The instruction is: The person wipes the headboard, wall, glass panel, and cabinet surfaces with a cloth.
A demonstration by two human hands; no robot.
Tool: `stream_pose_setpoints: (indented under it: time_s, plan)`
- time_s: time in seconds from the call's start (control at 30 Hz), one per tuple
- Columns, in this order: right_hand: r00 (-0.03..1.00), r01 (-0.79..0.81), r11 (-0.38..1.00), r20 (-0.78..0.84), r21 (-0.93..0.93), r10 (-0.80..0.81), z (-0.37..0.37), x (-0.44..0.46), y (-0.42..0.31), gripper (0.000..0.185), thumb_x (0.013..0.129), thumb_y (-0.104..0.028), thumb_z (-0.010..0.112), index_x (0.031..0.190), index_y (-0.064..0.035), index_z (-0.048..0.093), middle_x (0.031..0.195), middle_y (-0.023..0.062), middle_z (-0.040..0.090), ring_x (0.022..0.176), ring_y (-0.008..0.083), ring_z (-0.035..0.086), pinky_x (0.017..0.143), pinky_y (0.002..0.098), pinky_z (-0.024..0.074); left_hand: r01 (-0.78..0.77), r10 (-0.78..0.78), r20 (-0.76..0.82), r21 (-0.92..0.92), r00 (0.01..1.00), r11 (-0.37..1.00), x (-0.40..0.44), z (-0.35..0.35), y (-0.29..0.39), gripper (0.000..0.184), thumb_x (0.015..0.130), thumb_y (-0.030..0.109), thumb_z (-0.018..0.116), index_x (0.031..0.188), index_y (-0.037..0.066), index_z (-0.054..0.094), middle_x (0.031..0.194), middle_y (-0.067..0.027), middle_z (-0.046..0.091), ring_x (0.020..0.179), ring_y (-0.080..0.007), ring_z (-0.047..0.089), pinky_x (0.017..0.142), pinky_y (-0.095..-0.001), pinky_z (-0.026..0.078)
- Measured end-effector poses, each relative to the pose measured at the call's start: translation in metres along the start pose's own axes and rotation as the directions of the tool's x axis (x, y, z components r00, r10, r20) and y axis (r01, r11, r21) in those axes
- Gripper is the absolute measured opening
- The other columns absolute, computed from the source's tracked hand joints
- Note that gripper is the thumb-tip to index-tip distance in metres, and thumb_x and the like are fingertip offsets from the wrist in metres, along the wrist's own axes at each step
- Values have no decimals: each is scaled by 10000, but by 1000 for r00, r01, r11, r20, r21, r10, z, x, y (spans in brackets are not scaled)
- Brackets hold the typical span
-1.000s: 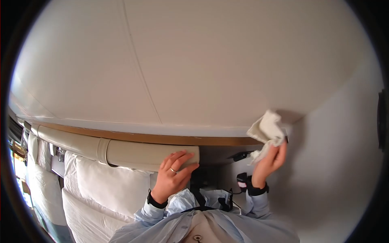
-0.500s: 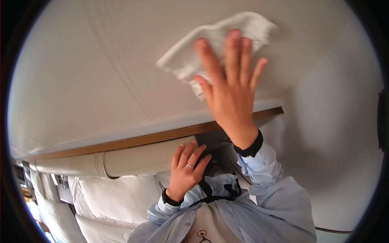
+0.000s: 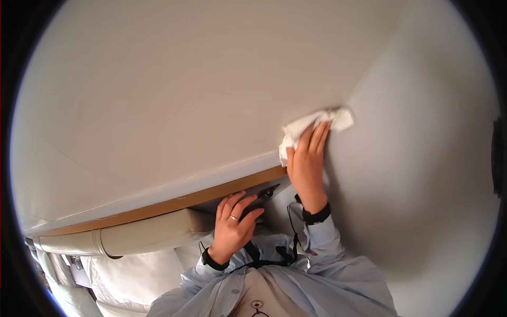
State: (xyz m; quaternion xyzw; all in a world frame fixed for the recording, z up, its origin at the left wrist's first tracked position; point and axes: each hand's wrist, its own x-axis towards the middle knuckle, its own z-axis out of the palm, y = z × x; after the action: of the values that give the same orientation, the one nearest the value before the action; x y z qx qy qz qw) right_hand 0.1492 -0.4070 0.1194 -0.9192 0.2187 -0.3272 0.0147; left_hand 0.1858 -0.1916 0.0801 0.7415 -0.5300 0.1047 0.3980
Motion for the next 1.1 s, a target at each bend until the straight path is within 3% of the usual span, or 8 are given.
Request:
stream_pose_setpoints:
  time_s: [0.27, 0.4, 0.67, 0.73, 0.77, 0.83, 1.07, 1.1]
  plan:
    - [980, 117, 982, -179, 149, -90, -22, 41, -41, 701, 930, -249, 527, 1429, 79, 159, 1429, 436, -54, 1328, 608, -44, 1078, 620, 142, 79, -76, -62, 45, 995, 996, -26, -10, -7, 312, 607, -13, 629, 874, 139, 682, 1139, -51, 599, 1150, -314, 508, 950, -496, 404]
    - [981, 177, 982, 69, 71, -182, 13, -10, -46, 638, 936, -268, 526, 1428, 30, 250, 1431, 436, -4, 1326, 612, 40, 1059, 621, 195, 149, -136, -96, 147, 986, 978, -35, -20, -7, 306, 613, -17, 625, 870, 140, 680, 1131, -54, 603, 1168, -319, 495, 994, -521, 375]
    - [893, 389, 910, -300, 144, -335, -35, 61, -106, 672, 877, -154, 553, 1476, -92, 254, 1527, 279, -23, 1396, 493, -17, 1118, 549, 122, 68, -44, -139, 168, 989, 984, -48, -58, 1, 321, 622, 5, 664, 917, 128, 688, 1082, -51, 619, 1035, -289, 579, 817, -421, 498]
    - [846, 518, 838, 44, 174, -532, -19, 29, -121, 651, 882, -205, 565, 1472, -172, 294, 1523, 239, 132, 1383, 481, 115, 1122, 539, 162, 84, -53, -175, 178, 983, 980, -49, -74, -1, 313, 626, 14, 674, 919, 123, 685, 1054, -45, 629, 1019, -284, 582, 810, -408, 489]
    - [836, 533, 828, 38, 175, -547, -10, 20, -123, 651, 882, -205, 565, 1472, -172, 294, 1523, 239, 132, 1383, 481, 115, 1122, 539, 162, 111, -68, -192, 220, 979, 969, -50, -82, -5, 304, 625, 15, 677, 911, 116, 681, 1054, -47, 629, 1016, -284, 582, 808, -404, 486]
    - [694, 620, 739, 255, 263, -673, -2, 9, -131, 624, 870, -310, 589, 1444, -253, 352, 1412, 117, 400, 1272, 382, 356, 1093, 529, 258, 159, -101, -211, 277, 972, 948, -57, -94, -16, 266, 623, 19, 685, 876, 96, 667, 1069, -54, 627, 1021, -288, 583, 811, -405, 476]
    - [758, 648, 746, -225, 150, -613, -44, 64, -197, 649, 847, -371, 602, 1436, -233, 367, 1341, 77, 476, 1259, 366, 371, 1091, 536, 258, 140, -97, -230, 179, 968, 974, -76, -103, -25, 188, 611, -31, 615, 771, 61, 581, 1094, -95, 609, 1057, -312, 577, 825, -435, 483]
    - [744, 668, 717, -176, 201, -644, -39, 54, -200, 635, 850, -409, 594, 1424, -230, 389, 1308, 74, 501, 1244, 342, 389, 1094, 546, 247, 130, -82, -246, 186, 966, 974, -79, -101, -28, 185, 604, -35, 594, 760, 58, 561, 1099, -113, 600, 1060, -323, 573, 834, -443, 484]
